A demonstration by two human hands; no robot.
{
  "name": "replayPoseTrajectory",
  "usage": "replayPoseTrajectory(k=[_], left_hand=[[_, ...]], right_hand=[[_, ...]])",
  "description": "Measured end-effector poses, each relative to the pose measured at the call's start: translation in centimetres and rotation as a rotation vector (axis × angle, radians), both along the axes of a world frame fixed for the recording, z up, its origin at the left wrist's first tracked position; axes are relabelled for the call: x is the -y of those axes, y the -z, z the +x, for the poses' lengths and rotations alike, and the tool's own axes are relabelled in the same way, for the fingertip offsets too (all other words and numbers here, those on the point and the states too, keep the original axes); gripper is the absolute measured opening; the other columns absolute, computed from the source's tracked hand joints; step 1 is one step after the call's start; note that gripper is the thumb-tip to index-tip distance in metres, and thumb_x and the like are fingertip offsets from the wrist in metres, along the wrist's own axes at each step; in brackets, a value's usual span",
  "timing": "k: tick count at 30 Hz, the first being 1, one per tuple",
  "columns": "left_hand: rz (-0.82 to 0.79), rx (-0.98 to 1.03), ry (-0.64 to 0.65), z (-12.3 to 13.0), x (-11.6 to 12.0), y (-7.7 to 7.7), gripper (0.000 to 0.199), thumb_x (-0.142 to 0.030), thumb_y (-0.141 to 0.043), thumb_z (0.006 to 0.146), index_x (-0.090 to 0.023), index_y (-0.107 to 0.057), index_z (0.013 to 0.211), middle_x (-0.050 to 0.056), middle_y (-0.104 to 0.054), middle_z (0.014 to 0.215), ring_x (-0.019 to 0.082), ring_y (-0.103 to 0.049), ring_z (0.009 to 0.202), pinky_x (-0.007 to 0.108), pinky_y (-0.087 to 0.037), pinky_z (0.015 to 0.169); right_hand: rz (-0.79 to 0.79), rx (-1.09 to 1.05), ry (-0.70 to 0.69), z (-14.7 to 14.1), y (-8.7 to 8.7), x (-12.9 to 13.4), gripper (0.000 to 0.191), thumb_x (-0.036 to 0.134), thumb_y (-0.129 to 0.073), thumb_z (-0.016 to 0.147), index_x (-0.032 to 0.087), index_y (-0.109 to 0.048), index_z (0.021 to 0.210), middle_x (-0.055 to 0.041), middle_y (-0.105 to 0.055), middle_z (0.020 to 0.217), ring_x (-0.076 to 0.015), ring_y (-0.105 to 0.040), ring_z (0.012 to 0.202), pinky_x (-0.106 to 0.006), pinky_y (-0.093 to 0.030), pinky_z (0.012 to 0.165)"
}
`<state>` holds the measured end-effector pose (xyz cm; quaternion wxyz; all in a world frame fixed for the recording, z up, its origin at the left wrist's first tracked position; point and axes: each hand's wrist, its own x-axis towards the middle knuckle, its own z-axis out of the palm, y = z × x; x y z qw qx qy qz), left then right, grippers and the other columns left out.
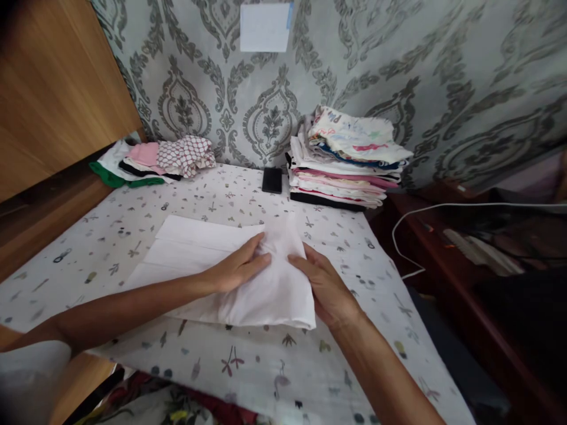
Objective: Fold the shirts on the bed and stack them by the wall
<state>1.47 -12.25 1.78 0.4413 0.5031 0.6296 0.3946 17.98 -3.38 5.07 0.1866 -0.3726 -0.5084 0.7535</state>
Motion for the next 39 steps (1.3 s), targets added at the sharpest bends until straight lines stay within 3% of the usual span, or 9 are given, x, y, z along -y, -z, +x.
replayPoseTrajectory(k=[6, 9, 13, 17, 20, 23, 30, 34, 39], left_hand=[[0.028, 0.282, -0.158, -4.1, 2.6, -0.4, 0.067, -0.060, -0.055, 0.092, -0.021, -0.044, 0.145, 0.016, -0.040, 0.157, 0.033, -0.037, 0.144, 0.051, -0.031, 0.118], [-0.079, 0.501, -0.197, -7.5, 4.7, -1.7, 0.071, -0.069, -0.056, 0.086, -0.019, -0.050, 0.136, 0.021, -0.053, 0.143, 0.037, -0.054, 0.127, 0.053, -0.052, 0.096], [-0.176, 0.759, -0.170, -11.3, 7.7, -2.6, 0.069, -0.076, -0.053, 0.084, -0.018, -0.058, 0.123, 0.016, -0.069, 0.114, 0.028, -0.069, 0.093, 0.042, -0.059, 0.070], [-0.241, 0.812, -0.113, -14.0, 9.6, -0.5, 0.046, -0.057, -0.063, 0.086, -0.011, -0.067, 0.092, 0.012, -0.072, 0.076, 0.024, -0.068, 0.069, 0.038, -0.058, 0.068], [-0.251, 0.814, -0.216, -15.0, 10.1, 1.5, 0.032, -0.033, -0.073, 0.077, -0.011, -0.067, 0.101, 0.011, -0.074, 0.081, 0.024, -0.070, 0.073, 0.037, -0.057, 0.073], [-0.219, 0.791, -0.375, -15.4, 10.3, 2.4, 0.058, -0.017, -0.076, 0.071, -0.016, -0.059, 0.126, 0.011, -0.076, 0.102, 0.025, -0.072, 0.087, 0.037, -0.057, 0.081], [-0.180, 0.751, -0.485, -16.6, 11.5, 1.9, 0.071, -0.019, -0.082, 0.068, -0.018, -0.056, 0.134, 0.013, -0.074, 0.113, 0.029, -0.071, 0.101, 0.036, -0.058, 0.084], [-0.212, 0.699, -0.528, -17.1, 11.9, 1.8, 0.062, -0.019, -0.081, 0.067, -0.016, -0.061, 0.126, 0.013, -0.075, 0.111, 0.029, -0.070, 0.101, 0.035, -0.058, 0.080], [-0.166, 0.631, -0.547, -17.3, 12.0, 2.0, 0.063, -0.022, -0.082, 0.063, -0.015, -0.061, 0.123, 0.013, -0.075, 0.108, 0.028, -0.071, 0.097, 0.034, -0.057, 0.078]], right_hand=[[0.142, -0.034, -0.081, -3.0, -1.6, 2.3, 0.062, 0.041, -0.076, 0.073, 0.020, -0.060, 0.129, -0.0084, -0.075, 0.096, -0.0246, -0.071, 0.080, -0.031, -0.054, 0.060], [0.257, -0.042, -0.192, -6.6, -2.0, 4.3, 0.060, 0.042, -0.070, 0.080, 0.020, -0.055, 0.134, -0.0038, -0.071, 0.083, -0.0198, -0.067, 0.066, -0.028, -0.052, 0.052], [0.320, 0.007, -0.396, -12.1, -0.7, 7.2, 0.066, 0.037, -0.064, 0.087, 0.021, -0.038, 0.146, 0.0017, -0.063, 0.070, -0.0144, -0.058, 0.047, -0.026, -0.047, 0.040], [0.276, 0.038, -0.582, -15.1, 1.2, 9.5, 0.079, 0.037, -0.059, 0.093, 0.019, -0.017, 0.157, 0.0016, -0.062, 0.075, -0.0130, -0.062, 0.052, -0.027, -0.052, 0.049], [0.311, 0.047, -0.572, -14.7, 1.9, 10.2, 0.078, 0.035, -0.056, 0.095, 0.017, -0.015, 0.158, 0.0010, -0.061, 0.081, -0.0119, -0.064, 0.058, -0.027, -0.054, 0.056], [0.469, 0.014, -0.555, -13.2, 2.3, 10.0, 0.063, 0.031, -0.052, 0.095, 0.015, -0.030, 0.152, 0.0022, -0.060, 0.078, -0.0123, -0.063, 0.060, -0.028, -0.053, 0.058], [1.144, -0.018, -0.475, -10.6, 5.3, 10.2, 0.030, 0.019, -0.047, 0.095, 0.018, -0.062, 0.121, -0.0039, -0.068, 0.083, -0.0157, -0.061, 0.068, -0.030, -0.052, 0.063], [1.356, -0.139, -0.513, -10.0, 6.4, 11.4, 0.021, 0.013, -0.047, 0.095, 0.017, -0.067, 0.100, -0.0090, -0.068, 0.092, -0.0205, -0.063, 0.084, -0.035, -0.056, 0.071], [1.529, -0.191, -0.540, -10.2, 6.8, 12.1, 0.020, 0.014, -0.050, 0.096, 0.017, -0.065, 0.108, -0.0132, -0.067, 0.121, -0.0261, -0.060, 0.117, -0.046, -0.054, 0.098]])
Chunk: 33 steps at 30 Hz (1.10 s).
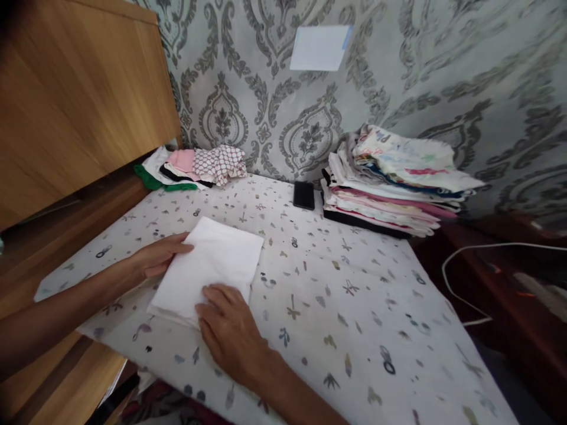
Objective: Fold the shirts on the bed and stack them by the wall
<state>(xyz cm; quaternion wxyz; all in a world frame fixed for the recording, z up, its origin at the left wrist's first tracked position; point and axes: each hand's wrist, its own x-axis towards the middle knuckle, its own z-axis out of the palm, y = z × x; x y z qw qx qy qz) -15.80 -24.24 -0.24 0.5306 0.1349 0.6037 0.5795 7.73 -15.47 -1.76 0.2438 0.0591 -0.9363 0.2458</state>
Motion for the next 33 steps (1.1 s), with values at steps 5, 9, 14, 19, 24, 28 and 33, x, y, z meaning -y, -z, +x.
replayPoseTrajectory(k=[5, 9, 14, 19, 24, 28, 33], left_hand=[[-0.082, -0.203, 0.083, -0.9, 0.8, -0.1, 0.066, -0.031, -0.075, 0.070, -0.016, -0.053, 0.130, 0.011, -0.073, 0.100, 0.027, -0.071, 0.089, 0.037, -0.056, 0.077], [-0.324, -1.053, 0.196, -1.2, 1.0, -1.7, 0.057, -0.037, -0.057, 0.086, -0.020, -0.045, 0.139, 0.010, -0.069, 0.100, 0.031, -0.066, 0.097, 0.043, -0.053, 0.081], [0.014, -1.594, 0.471, 0.5, -4.9, -2.4, 0.040, -0.032, -0.038, 0.098, -0.018, -0.053, 0.132, 0.012, -0.060, 0.131, 0.028, -0.052, 0.125, 0.042, -0.041, 0.105], [0.159, -1.495, 0.736, 2.7, -14.6, 0.6, 0.031, -0.038, -0.049, 0.094, -0.015, -0.064, 0.109, 0.014, -0.066, 0.113, 0.030, -0.055, 0.112, 0.042, -0.041, 0.098], [0.130, -1.453, 0.710, 2.7, -17.5, 2.9, 0.015, -0.029, -0.050, 0.092, -0.018, -0.060, 0.086, 0.010, -0.065, 0.092, 0.026, -0.056, 0.095, 0.040, -0.042, 0.089], [0.107, -1.525, 0.569, 2.6, -17.2, 3.4, 0.020, -0.027, -0.041, 0.098, -0.017, -0.057, 0.090, 0.012, -0.063, 0.095, 0.029, -0.053, 0.099, 0.043, -0.040, 0.093], [0.056, -1.530, 0.591, 2.4, -16.3, 1.8, 0.023, -0.032, -0.044, 0.098, -0.015, -0.060, 0.104, 0.014, -0.063, 0.106, 0.030, -0.053, 0.108, 0.047, -0.037, 0.100]], right_hand=[[0.125, 0.121, -0.037, -0.3, 0.8, 0.2, 0.026, 0.019, -0.046, 0.099, 0.018, -0.064, 0.119, -0.0126, -0.064, 0.134, -0.0274, -0.052, 0.133, -0.051, -0.045, 0.110], [0.144, 0.162, -0.034, 0.1, 1.6, 0.7, 0.030, 0.021, -0.046, 0.101, 0.016, -0.063, 0.124, -0.0127, -0.061, 0.140, -0.0260, -0.047, 0.139, -0.048, -0.039, 0.117], [0.126, 0.211, -0.069, 0.5, 2.3, 1.3, 0.037, 0.021, -0.048, 0.100, 0.011, -0.057, 0.134, -0.0164, -0.053, 0.148, -0.0249, -0.036, 0.147, -0.046, -0.032, 0.121], [0.066, 0.249, -0.094, 0.6, 2.4, 1.4, 0.040, 0.020, -0.050, 0.099, 0.010, -0.054, 0.138, -0.0190, -0.049, 0.151, -0.0263, -0.033, 0.149, -0.049, -0.034, 0.121], [0.046, 0.277, -0.089, 1.0, 2.1, 1.3, 0.042, 0.027, -0.047, 0.102, 0.013, -0.050, 0.142, -0.0150, -0.045, 0.155, -0.0236, -0.027, 0.151, -0.046, -0.029, 0.124], [0.034, 0.243, -0.117, 1.2, 2.3, 1.3, 0.051, 0.033, -0.049, 0.101, 0.007, -0.045, 0.145, -0.0200, -0.039, 0.157, -0.0257, -0.020, 0.153, -0.047, -0.027, 0.124], [0.009, 0.220, -0.138, 1.5, 2.2, 1.0, 0.053, 0.039, -0.047, 0.102, 0.004, -0.050, 0.142, -0.0207, -0.045, 0.154, -0.0268, -0.027, 0.151, -0.044, -0.026, 0.124]])
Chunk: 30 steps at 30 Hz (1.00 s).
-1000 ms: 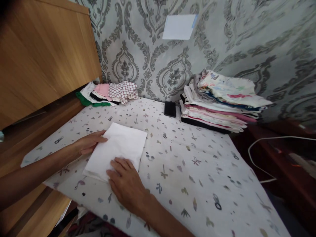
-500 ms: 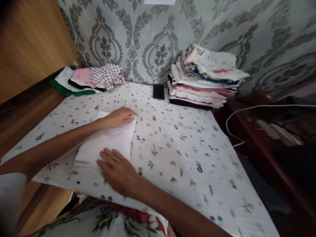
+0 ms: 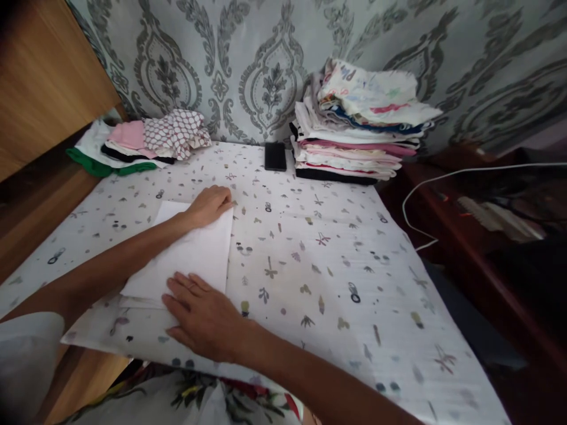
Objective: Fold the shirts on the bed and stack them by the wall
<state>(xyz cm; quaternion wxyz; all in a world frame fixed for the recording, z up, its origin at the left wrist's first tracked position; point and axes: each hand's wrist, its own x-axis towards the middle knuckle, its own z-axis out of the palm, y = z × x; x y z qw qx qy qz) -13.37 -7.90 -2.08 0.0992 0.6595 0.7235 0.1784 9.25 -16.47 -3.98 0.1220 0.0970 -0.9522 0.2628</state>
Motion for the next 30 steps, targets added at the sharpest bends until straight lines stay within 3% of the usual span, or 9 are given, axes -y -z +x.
replayPoseTrajectory(k=[3, 6, 9, 11, 15, 19, 22, 25, 30], left_hand=[[0.099, 0.042, 0.034, -0.8, 3.2, -1.4, 0.038, -0.036, -0.037, 0.101, -0.016, -0.053, 0.128, 0.015, -0.058, 0.131, 0.029, -0.049, 0.124, 0.046, -0.033, 0.109], [0.064, 0.082, 0.002, -0.9, 8.5, -1.6, 0.048, -0.045, -0.035, 0.101, -0.019, -0.048, 0.140, 0.015, -0.049, 0.148, 0.030, -0.038, 0.140, 0.048, -0.022, 0.118], [-0.025, 0.069, -0.017, 0.1, 13.6, -0.4, 0.065, -0.059, -0.045, 0.096, -0.018, -0.044, 0.147, 0.017, -0.035, 0.160, 0.035, -0.019, 0.152, 0.055, -0.004, 0.122], [-0.042, 0.050, -0.026, 0.7, 15.7, 0.6, 0.074, -0.064, -0.047, 0.093, -0.018, -0.040, 0.150, 0.018, -0.031, 0.162, 0.035, -0.013, 0.154, 0.056, 0.001, 0.122], [-0.018, 0.040, -0.062, 1.0, 16.6, 1.5, 0.077, -0.067, -0.047, 0.092, -0.019, -0.038, 0.152, 0.016, -0.029, 0.163, 0.034, -0.011, 0.155, 0.056, -0.001, 0.123], [-0.017, 0.062, -0.061, 1.4, 16.8, 1.2, 0.078, -0.067, -0.048, 0.092, -0.019, -0.039, 0.152, 0.017, -0.030, 0.163, 0.033, -0.012, 0.155, 0.056, 0.000, 0.124], [-0.024, 0.114, 0.012, 2.5, 17.8, 1.0, 0.078, -0.064, -0.054, 0.090, -0.018, -0.040, 0.152, 0.018, -0.034, 0.161, 0.033, -0.018, 0.153, 0.055, 0.001, 0.124], [-0.036, 0.178, 0.103, 3.4, 18.7, 0.9, 0.071, -0.059, -0.056, 0.092, -0.024, -0.041, 0.152, 0.015, -0.035, 0.161, 0.033, -0.025, 0.152, 0.056, -0.001, 0.124], [-0.011, 0.260, 0.141, 3.5, 19.1, 1.0, 0.062, -0.052, -0.059, 0.093, -0.030, -0.047, 0.149, 0.011, -0.027, 0.164, 0.033, -0.023, 0.152, 0.057, 0.000, 0.124]], right_hand=[[-0.075, -0.064, 0.072, -0.2, -1.0, -1.6, 0.043, 0.033, -0.041, 0.104, 0.011, -0.056, 0.138, -0.0162, -0.055, 0.146, -0.0224, -0.041, 0.144, -0.044, -0.033, 0.122], [-0.134, -0.133, 0.265, -1.9, -2.0, -4.5, 0.042, 0.023, -0.035, 0.103, 0.016, -0.057, 0.138, -0.0145, -0.060, 0.141, -0.0221, -0.048, 0.139, -0.048, -0.038, 0.118], [-0.055, -0.065, 0.403, -5.1, -1.7, -7.4, 0.045, 0.030, -0.036, 0.104, 0.017, -0.053, 0.143, -0.0159, -0.050, 0.151, -0.0272, -0.038, 0.146, -0.056, -0.031, 0.119], [0.038, 0.044, 0.440, -7.2, -0.7, -8.8, 0.050, 0.038, -0.040, 0.103, 0.017, -0.049, 0.147, -0.0163, -0.042, 0.157, -0.0306, -0.029, 0.150, -0.061, -0.023, 0.121], [0.133, 0.139, 0.466, -8.8, 1.3, -9.7, 0.056, 0.047, -0.040, 0.102, 0.022, -0.043, 0.152, -0.0139, -0.033, 0.162, -0.0308, -0.020, 0.153, -0.063, -0.018, 0.121], [0.169, 0.126, 0.466, -9.8, 0.2, -9.5, 0.054, 0.046, -0.033, 0.104, 0.019, -0.046, 0.149, -0.0158, -0.038, 0.159, -0.0314, -0.023, 0.152, -0.066, -0.014, 0.120], [0.173, 0.099, 0.303, -12.9, -1.5, -8.7, 0.054, 0.045, -0.027, 0.106, 0.020, -0.043, 0.151, -0.0132, -0.034, 0.161, -0.0274, -0.021, 0.153, -0.060, -0.016, 0.122], [0.188, 0.155, 0.088, -17.2, -1.7, -7.9, 0.055, 0.050, -0.031, 0.105, 0.025, -0.039, 0.154, -0.0080, -0.030, 0.164, -0.0252, -0.019, 0.154, -0.057, -0.019, 0.122], [0.224, 0.264, 0.079, -21.3, -0.4, -7.2, 0.062, 0.055, -0.033, 0.103, 0.022, -0.038, 0.154, -0.0086, -0.027, 0.165, -0.0275, -0.015, 0.154, -0.059, -0.010, 0.123]])
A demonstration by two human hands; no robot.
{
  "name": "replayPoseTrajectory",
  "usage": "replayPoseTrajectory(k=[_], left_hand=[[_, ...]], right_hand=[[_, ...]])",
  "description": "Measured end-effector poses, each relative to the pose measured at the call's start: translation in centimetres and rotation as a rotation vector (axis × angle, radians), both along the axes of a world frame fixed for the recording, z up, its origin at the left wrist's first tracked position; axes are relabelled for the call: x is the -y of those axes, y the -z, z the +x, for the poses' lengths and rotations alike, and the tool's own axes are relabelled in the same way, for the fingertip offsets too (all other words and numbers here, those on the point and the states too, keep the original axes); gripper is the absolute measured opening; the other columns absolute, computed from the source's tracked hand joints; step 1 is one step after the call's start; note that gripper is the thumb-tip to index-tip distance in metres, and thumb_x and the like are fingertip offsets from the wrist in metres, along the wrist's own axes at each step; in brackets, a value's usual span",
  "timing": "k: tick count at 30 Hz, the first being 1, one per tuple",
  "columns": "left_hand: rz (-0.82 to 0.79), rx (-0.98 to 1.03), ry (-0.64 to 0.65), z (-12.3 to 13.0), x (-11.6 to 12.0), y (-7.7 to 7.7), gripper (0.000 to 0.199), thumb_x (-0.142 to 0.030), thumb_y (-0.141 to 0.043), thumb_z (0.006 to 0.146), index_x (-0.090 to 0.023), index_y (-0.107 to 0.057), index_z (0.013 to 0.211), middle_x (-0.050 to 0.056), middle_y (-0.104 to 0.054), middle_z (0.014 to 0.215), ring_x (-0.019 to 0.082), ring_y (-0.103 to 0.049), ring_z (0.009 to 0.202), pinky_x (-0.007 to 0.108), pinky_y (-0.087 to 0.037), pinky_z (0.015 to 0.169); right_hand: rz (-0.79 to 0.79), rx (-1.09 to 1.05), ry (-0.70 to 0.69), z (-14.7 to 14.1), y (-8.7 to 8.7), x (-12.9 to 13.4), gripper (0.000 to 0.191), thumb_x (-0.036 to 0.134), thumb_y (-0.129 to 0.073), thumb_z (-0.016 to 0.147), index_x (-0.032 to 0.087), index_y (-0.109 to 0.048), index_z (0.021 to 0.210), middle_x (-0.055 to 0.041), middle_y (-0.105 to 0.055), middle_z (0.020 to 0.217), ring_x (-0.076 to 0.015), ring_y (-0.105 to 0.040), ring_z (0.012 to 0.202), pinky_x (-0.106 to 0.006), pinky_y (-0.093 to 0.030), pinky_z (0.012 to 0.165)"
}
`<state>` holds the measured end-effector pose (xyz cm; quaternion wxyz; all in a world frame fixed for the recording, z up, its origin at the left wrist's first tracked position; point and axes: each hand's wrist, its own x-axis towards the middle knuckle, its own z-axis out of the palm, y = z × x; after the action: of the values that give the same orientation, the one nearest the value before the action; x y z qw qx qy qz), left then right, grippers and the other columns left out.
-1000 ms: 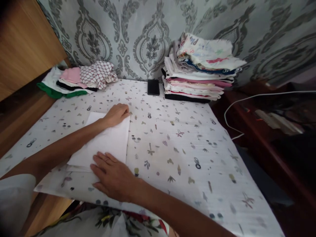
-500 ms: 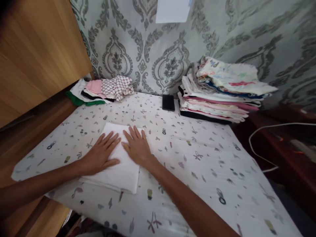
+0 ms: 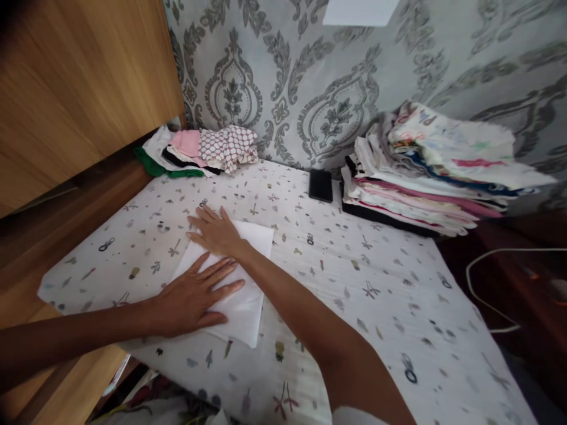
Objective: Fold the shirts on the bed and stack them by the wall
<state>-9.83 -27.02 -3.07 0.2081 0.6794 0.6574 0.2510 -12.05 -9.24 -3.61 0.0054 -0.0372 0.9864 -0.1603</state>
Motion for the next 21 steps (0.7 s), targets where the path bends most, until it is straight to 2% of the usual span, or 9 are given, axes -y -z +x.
replayPoseTrajectory(k=[2, 4, 6, 8, 11, 13, 15, 17, 21], left_hand=[[-0.006, 0.019, -0.014, 0.1, 0.1, 0.1, 0.060, -0.052, -0.061, 0.092, -0.032, -0.048, 0.147, 0.009, -0.027, 0.164, 0.032, -0.022, 0.152, 0.057, 0.000, 0.124], [-0.014, 0.036, -0.025, 0.1, 0.2, 0.1, 0.058, -0.053, -0.060, 0.092, -0.033, -0.050, 0.145, 0.008, -0.030, 0.164, 0.031, -0.024, 0.152, 0.057, 0.000, 0.124], [0.006, 0.063, -0.044, -0.7, -0.1, -0.4, 0.050, -0.054, -0.055, 0.094, -0.031, -0.056, 0.139, 0.008, -0.039, 0.160, 0.030, -0.029, 0.150, 0.055, -0.006, 0.124], [0.061, 0.072, -0.092, -2.6, -1.2, -1.2, 0.043, -0.053, -0.047, 0.098, -0.027, -0.064, 0.128, 0.009, -0.051, 0.151, 0.029, -0.040, 0.143, 0.050, -0.019, 0.122], [0.088, -0.008, -0.161, -7.3, -4.7, -2.6, 0.039, -0.048, -0.045, 0.097, -0.022, -0.066, 0.118, 0.012, -0.061, 0.136, 0.029, -0.052, 0.128, 0.044, -0.034, 0.111], [0.009, -0.110, -0.170, -10.5, -7.6, -3.0, 0.038, -0.044, -0.052, 0.091, -0.019, -0.063, 0.118, 0.014, -0.062, 0.130, 0.030, -0.053, 0.122, 0.043, -0.037, 0.106], [-0.102, -0.177, -0.149, -12.9, -10.5, -3.0, 0.042, -0.045, -0.060, 0.083, -0.018, -0.063, 0.116, 0.014, -0.063, 0.123, 0.030, -0.055, 0.116, 0.039, -0.040, 0.100], [-0.199, -0.210, -0.106, -14.2, -12.8, -2.8, 0.045, -0.048, -0.067, 0.075, -0.018, -0.065, 0.108, 0.012, -0.064, 0.116, 0.028, -0.057, 0.106, 0.033, -0.042, 0.091], [-0.373, -0.175, -0.042, -14.9, -15.2, -3.0, 0.047, -0.049, -0.075, 0.062, -0.019, -0.064, 0.095, 0.007, -0.067, 0.098, 0.022, -0.058, 0.084, 0.027, -0.040, 0.072]], right_hand=[[-0.062, -0.023, 0.014, 0.0, -0.3, -0.2, 0.060, 0.054, -0.033, 0.103, 0.022, -0.040, 0.153, -0.0084, -0.030, 0.164, -0.0264, -0.017, 0.154, -0.057, -0.011, 0.124], [-0.201, -0.131, 0.091, 1.1, -1.0, -0.7, 0.055, 0.051, -0.031, 0.104, 0.023, -0.044, 0.150, -0.0083, -0.036, 0.161, -0.0238, -0.023, 0.153, -0.052, -0.017, 0.124], [-0.377, -0.308, 0.255, 3.5, -1.8, -1.3, 0.052, 0.047, -0.028, 0.105, 0.023, -0.048, 0.146, -0.0099, -0.044, 0.156, -0.0217, -0.034, 0.148, -0.046, -0.029, 0.120], [-0.521, -0.445, 0.468, 7.4, -2.2, -1.6, 0.049, 0.046, -0.030, 0.104, 0.022, -0.052, 0.141, -0.0132, -0.053, 0.146, -0.0224, -0.048, 0.136, -0.043, -0.042, 0.110], [-0.579, -0.424, 0.755, 14.5, -1.6, -1.0, 0.047, 0.049, -0.044, 0.097, 0.019, -0.056, 0.131, -0.0157, -0.062, 0.126, -0.0251, -0.061, 0.110, -0.042, -0.055, 0.087], [-0.570, -0.366, 0.858, 18.8, -1.0, 0.3, 0.049, 0.052, -0.050, 0.093, 0.018, -0.057, 0.128, -0.0145, -0.063, 0.114, -0.0256, -0.063, 0.100, -0.043, -0.055, 0.081], [-0.624, -0.345, 0.927, 21.8, -0.6, 2.2, 0.052, 0.053, -0.056, 0.090, 0.019, -0.054, 0.129, -0.0134, -0.063, 0.113, -0.0250, -0.063, 0.096, -0.044, -0.056, 0.079], [-0.790, -0.299, 0.990, 23.2, -0.8, 4.2, 0.057, 0.053, -0.062, 0.086, 0.020, -0.051, 0.132, -0.0131, -0.062, 0.116, -0.0234, -0.064, 0.091, -0.043, -0.057, 0.077], [-1.355, -0.154, 1.091, 22.7, -2.7, 7.3, 0.054, 0.047, -0.071, 0.079, 0.019, -0.056, 0.123, -0.0113, -0.065, 0.112, -0.0203, -0.066, 0.085, -0.036, -0.058, 0.073]])
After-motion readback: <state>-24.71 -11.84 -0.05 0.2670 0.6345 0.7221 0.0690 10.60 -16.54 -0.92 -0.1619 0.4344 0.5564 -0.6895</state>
